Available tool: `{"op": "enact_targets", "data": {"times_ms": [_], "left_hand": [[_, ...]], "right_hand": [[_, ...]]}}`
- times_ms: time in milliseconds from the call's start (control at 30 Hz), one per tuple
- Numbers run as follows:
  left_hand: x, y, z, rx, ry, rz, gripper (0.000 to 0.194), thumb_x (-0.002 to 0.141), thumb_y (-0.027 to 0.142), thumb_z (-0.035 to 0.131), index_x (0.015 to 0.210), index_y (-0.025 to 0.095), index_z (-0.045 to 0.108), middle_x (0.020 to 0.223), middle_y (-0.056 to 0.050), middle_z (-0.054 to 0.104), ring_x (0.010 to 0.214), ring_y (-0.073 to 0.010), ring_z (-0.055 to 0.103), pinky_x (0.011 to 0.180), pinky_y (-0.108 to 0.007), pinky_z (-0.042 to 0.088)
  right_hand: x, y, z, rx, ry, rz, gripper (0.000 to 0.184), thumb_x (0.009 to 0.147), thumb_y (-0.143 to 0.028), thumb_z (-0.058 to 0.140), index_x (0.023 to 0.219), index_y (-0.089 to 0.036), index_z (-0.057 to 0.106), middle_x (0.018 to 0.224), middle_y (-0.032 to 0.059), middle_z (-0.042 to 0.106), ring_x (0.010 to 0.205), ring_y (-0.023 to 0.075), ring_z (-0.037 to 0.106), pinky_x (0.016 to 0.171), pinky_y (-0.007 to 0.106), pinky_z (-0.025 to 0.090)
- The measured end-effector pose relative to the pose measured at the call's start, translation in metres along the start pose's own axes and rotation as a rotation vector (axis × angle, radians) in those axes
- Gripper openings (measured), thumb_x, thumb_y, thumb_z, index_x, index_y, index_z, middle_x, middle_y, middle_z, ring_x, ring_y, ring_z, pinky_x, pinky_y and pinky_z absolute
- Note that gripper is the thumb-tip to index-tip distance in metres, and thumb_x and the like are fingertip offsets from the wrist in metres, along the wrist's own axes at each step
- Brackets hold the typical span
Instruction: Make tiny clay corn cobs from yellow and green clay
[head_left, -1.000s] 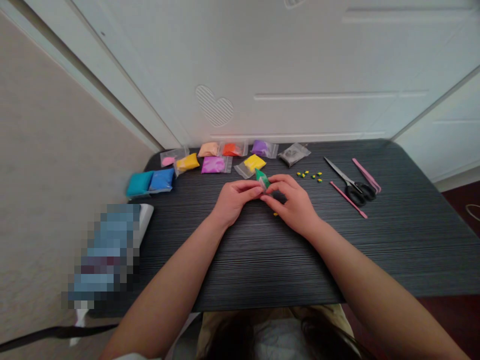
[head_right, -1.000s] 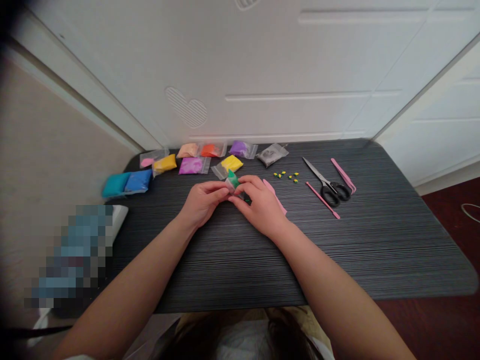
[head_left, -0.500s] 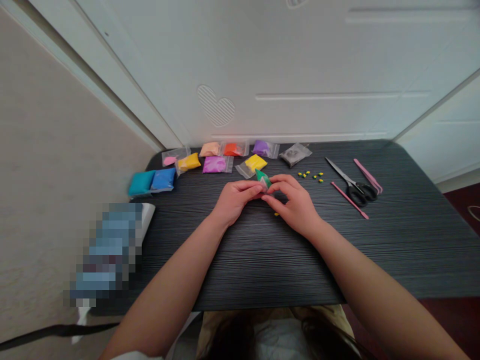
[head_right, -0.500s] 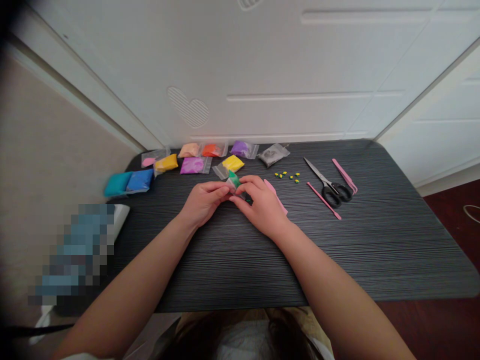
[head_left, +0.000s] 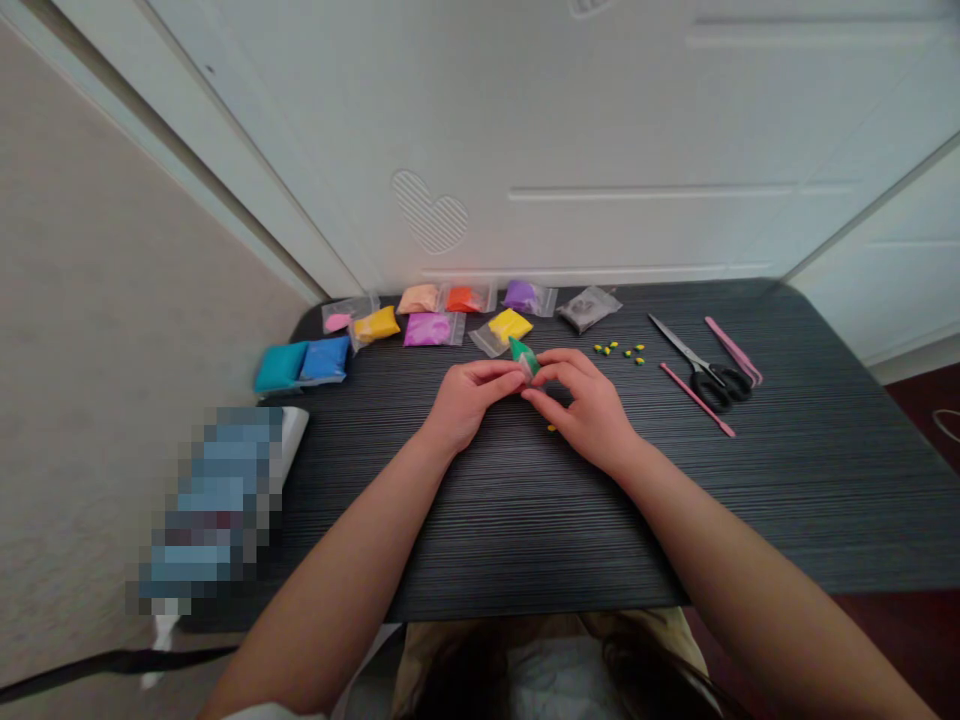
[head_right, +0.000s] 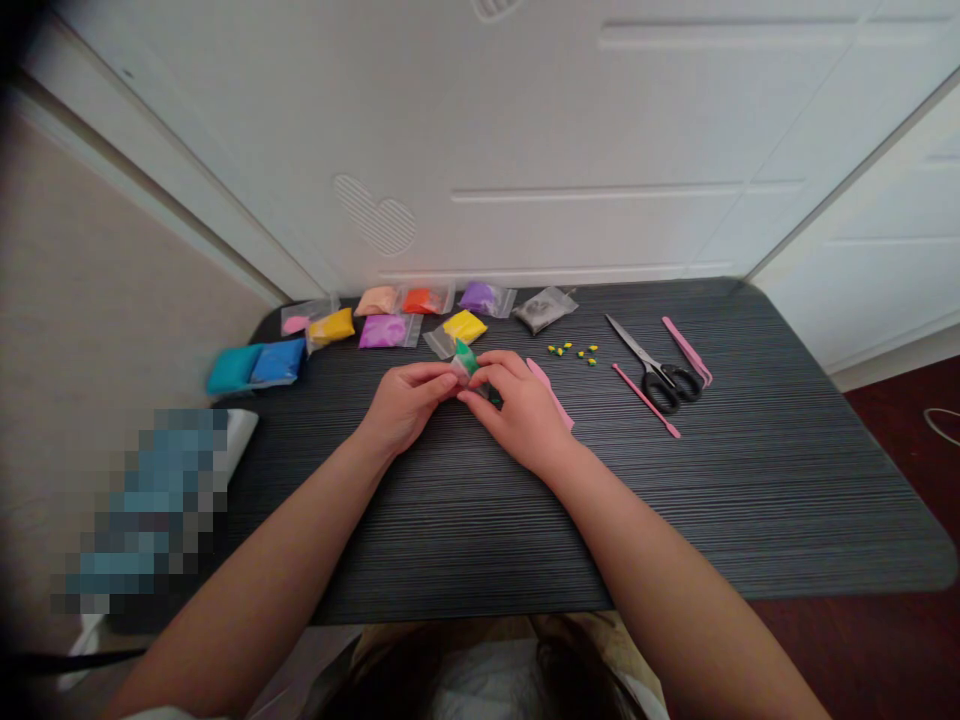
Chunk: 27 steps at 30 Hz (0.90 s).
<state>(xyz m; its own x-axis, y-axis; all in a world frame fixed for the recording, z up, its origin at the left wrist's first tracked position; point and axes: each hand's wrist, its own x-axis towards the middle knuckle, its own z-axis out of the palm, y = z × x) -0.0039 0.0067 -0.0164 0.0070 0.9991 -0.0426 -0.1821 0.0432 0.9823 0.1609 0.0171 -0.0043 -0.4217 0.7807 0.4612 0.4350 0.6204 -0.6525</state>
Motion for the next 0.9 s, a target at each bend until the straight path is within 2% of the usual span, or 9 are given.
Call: {"op": "enact_targets", "data": {"times_ms": [233, 633, 900], "left_hand": [[-0.0001, 0.0002, 0.0000, 0.005, -0.008, -0.002, 0.019, 0.065, 0.030, 0.068, 0.078, 0.016, 0.071, 0.078, -0.005, 0.068, 0.076, -0.0180, 0.062, 0.079, -0.035, 0.046], [-0.0019, 0.0009, 0.0044, 0.021, 0.060, 0.047, 0.018, 0.067, 0.033, 0.065, 0.070, 0.016, 0.069, 0.072, -0.003, 0.067, 0.071, -0.0159, 0.060, 0.074, -0.031, 0.047], [-0.0030, 0.0020, 0.0061, 0.072, 0.091, 0.073, 0.018, 0.066, 0.034, 0.066, 0.070, 0.017, 0.069, 0.070, -0.003, 0.067, 0.069, -0.0164, 0.060, 0.073, -0.031, 0.046]], "right_hand": [[-0.0001, -0.0001, 0.0007, 0.001, 0.004, 0.006, 0.008, 0.077, -0.028, 0.057, 0.083, -0.022, 0.057, 0.102, 0.0046, 0.055, 0.100, 0.0167, 0.051, 0.090, 0.036, 0.041], [-0.0007, -0.0011, 0.0022, 0.016, 0.004, -0.017, 0.007, 0.078, -0.026, 0.056, 0.084, -0.022, 0.056, 0.103, 0.0050, 0.054, 0.101, 0.0165, 0.051, 0.089, 0.035, 0.042], [0.0005, -0.0034, 0.0032, 0.017, 0.010, -0.028, 0.016, 0.078, -0.025, 0.055, 0.094, -0.023, 0.053, 0.100, 0.0052, 0.056, 0.102, 0.0180, 0.050, 0.090, 0.037, 0.042]]}}
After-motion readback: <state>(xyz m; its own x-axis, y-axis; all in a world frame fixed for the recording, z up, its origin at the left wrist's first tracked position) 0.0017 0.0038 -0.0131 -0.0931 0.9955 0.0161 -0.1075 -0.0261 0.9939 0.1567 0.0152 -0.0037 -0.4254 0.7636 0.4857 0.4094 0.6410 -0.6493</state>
